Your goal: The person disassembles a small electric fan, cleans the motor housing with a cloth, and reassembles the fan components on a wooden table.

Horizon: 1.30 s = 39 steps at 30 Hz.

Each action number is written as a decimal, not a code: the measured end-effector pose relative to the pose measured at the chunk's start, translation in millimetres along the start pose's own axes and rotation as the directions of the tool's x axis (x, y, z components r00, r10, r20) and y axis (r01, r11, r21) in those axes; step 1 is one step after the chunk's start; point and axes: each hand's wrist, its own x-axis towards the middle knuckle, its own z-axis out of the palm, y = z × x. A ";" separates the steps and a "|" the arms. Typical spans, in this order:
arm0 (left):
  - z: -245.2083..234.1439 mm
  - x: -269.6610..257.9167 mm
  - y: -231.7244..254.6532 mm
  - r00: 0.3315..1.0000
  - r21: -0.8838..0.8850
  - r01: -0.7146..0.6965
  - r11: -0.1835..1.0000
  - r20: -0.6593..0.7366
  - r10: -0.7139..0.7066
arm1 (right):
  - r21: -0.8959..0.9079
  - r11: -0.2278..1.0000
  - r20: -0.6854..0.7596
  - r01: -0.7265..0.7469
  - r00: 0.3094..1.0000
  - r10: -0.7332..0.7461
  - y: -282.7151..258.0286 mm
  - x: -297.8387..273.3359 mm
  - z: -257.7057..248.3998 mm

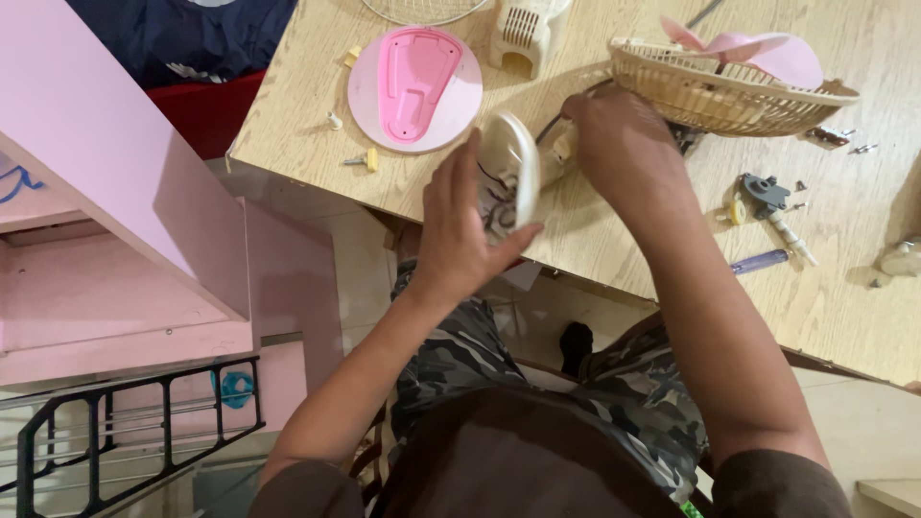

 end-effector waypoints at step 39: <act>-13.2 8.0 -24.2 0.997 -0.187 -0.065 0.980 0.039 0.074 | 0.099 0.991 -0.094 -0.088 0.991 0.097 38.8 -7.7 42.4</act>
